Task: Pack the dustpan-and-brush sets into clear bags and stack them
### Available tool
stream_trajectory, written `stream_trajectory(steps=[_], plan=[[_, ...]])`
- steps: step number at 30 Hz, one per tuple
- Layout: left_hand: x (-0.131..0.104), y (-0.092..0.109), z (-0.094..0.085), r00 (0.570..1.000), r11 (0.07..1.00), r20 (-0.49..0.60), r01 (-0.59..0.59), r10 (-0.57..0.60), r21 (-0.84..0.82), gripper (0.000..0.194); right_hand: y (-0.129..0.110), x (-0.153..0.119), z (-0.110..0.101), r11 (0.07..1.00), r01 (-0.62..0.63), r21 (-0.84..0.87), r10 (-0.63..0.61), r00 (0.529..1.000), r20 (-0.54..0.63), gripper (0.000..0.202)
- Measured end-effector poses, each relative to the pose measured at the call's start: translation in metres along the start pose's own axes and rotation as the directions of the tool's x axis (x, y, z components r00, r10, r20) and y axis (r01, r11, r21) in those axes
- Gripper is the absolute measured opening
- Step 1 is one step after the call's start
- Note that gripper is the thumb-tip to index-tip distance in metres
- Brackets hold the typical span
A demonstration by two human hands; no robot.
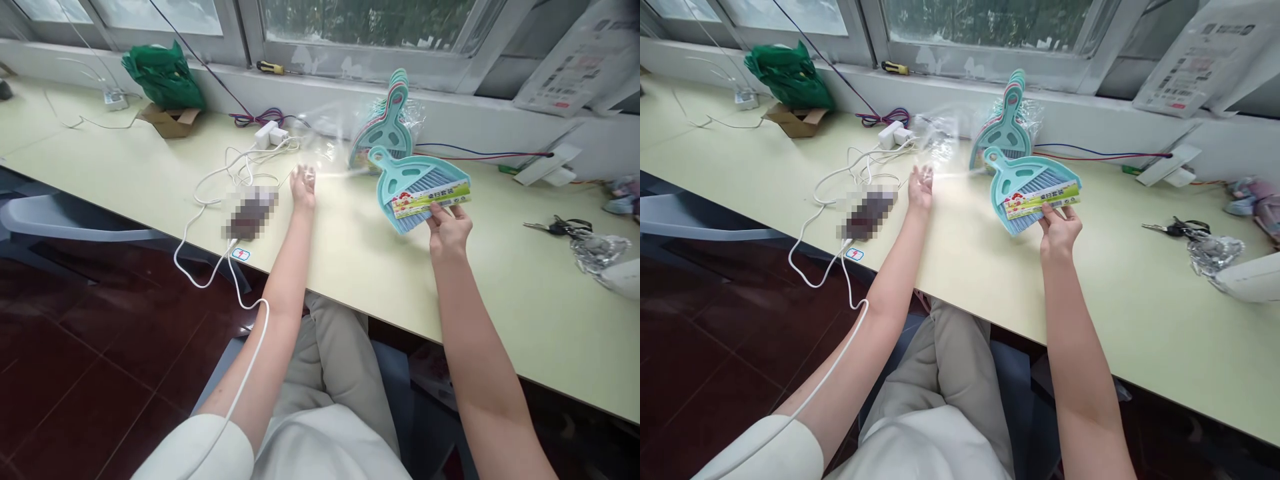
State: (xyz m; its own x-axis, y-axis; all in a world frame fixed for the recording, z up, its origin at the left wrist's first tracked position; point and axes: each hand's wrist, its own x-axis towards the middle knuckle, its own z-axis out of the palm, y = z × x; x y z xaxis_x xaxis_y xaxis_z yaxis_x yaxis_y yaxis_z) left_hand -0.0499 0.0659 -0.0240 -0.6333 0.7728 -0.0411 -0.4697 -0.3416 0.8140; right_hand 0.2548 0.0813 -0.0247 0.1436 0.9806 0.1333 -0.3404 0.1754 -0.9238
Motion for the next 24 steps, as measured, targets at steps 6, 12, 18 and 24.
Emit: stream_trajectory(steps=[6,12,18,24], plan=[[-0.010,-0.001,-0.002,0.961,0.969,0.140,0.224,-0.237,0.105,0.059,0.007,0.000,-0.004,0.997,-0.025,0.072,0.027,0.999,-0.036,0.034],[-0.046,-0.024,0.033,0.722,0.869,0.494,0.334,-0.485,0.366,0.067,0.014,-0.013,0.010,0.996,-0.049,0.069,0.045,0.997,0.057,0.036],[-0.055,-0.034,0.038,0.761,0.877,0.481,0.237,-0.436,0.419,0.044,0.014,-0.009,0.011,0.872,-0.315,-0.374,0.400,0.899,0.176,0.035],[-0.047,-0.029,0.035,0.878,0.907,0.343,0.201,-0.335,0.370,0.038,0.001,0.028,-0.034,0.935,-0.271,-0.227,0.201,0.935,-0.292,0.051]])
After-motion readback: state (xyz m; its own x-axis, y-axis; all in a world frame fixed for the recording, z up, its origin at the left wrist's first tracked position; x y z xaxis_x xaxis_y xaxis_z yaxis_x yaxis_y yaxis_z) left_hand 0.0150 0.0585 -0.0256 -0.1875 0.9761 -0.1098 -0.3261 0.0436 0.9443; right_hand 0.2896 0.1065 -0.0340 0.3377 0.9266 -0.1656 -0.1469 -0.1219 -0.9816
